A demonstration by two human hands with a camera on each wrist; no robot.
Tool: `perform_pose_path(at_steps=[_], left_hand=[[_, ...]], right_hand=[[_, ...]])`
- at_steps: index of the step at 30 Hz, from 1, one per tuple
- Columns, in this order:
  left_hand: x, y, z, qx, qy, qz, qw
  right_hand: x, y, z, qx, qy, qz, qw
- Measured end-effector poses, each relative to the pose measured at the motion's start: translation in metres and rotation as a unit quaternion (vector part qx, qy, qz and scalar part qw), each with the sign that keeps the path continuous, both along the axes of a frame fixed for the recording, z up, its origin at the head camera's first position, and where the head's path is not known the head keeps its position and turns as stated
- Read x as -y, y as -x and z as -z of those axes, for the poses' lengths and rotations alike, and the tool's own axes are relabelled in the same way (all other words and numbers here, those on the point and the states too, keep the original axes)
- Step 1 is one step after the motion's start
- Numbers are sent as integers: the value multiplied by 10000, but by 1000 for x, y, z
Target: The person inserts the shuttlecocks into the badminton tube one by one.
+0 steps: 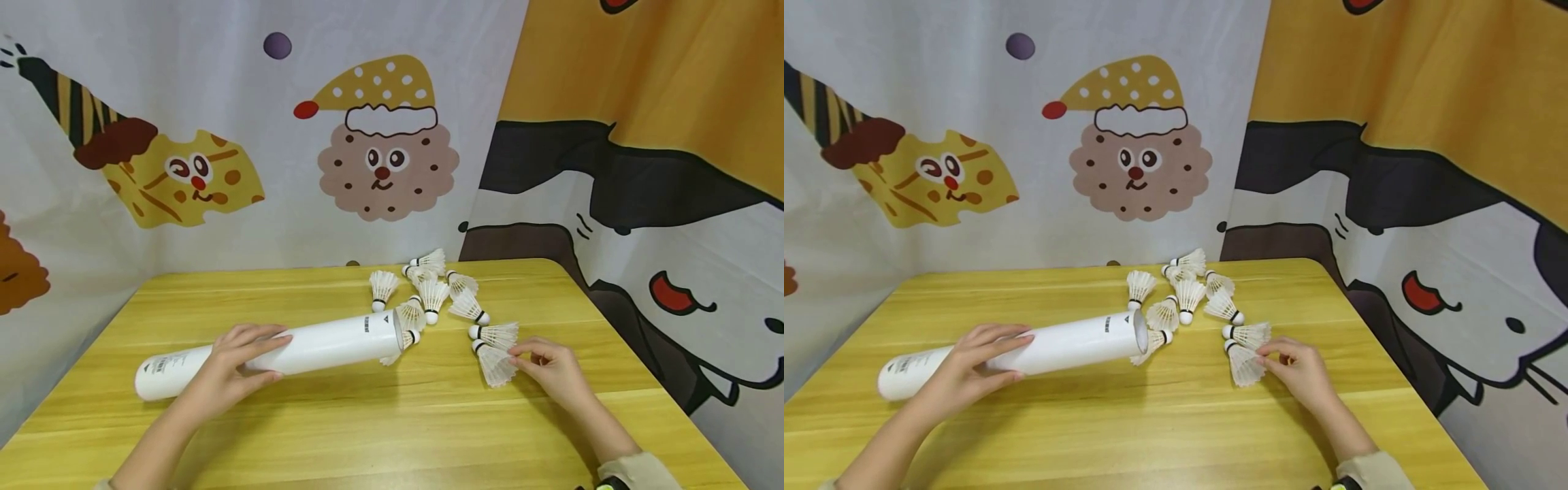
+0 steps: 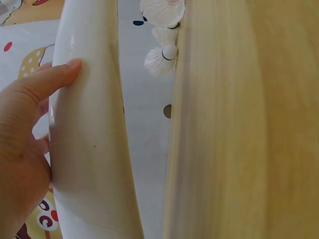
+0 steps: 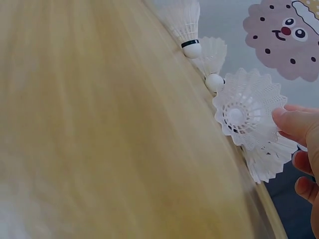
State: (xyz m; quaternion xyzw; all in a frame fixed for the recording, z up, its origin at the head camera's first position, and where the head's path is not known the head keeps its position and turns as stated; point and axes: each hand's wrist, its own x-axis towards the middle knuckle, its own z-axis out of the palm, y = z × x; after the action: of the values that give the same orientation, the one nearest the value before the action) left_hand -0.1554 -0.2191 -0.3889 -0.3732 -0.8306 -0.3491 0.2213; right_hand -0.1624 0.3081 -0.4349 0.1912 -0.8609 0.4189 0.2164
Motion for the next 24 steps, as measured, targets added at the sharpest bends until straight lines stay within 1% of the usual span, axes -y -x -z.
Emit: perform_pose_path(at_steps=[6, 10, 15, 20, 24], left_hand=[[0, -1, 0, 14, 31, -7, 10000], [0, -1, -1, -3, 31, -5, 10000], [0, -1, -3, 0, 72, -31, 10000], [0, -1, -3, 18, 61, -2, 10000], [0, -1, -1, 77, 35, 0, 10000]], right_hand=[[3, -2, 0, -239, 42, 41, 9997], [4, -2, 0, -423, 52, 210, 9989], [5, -2, 0, -455, 29, 474, 9978], [7, -3, -2, -498, 53, 527, 9974], [11, -4, -8, -560, 119, 582, 9967]])
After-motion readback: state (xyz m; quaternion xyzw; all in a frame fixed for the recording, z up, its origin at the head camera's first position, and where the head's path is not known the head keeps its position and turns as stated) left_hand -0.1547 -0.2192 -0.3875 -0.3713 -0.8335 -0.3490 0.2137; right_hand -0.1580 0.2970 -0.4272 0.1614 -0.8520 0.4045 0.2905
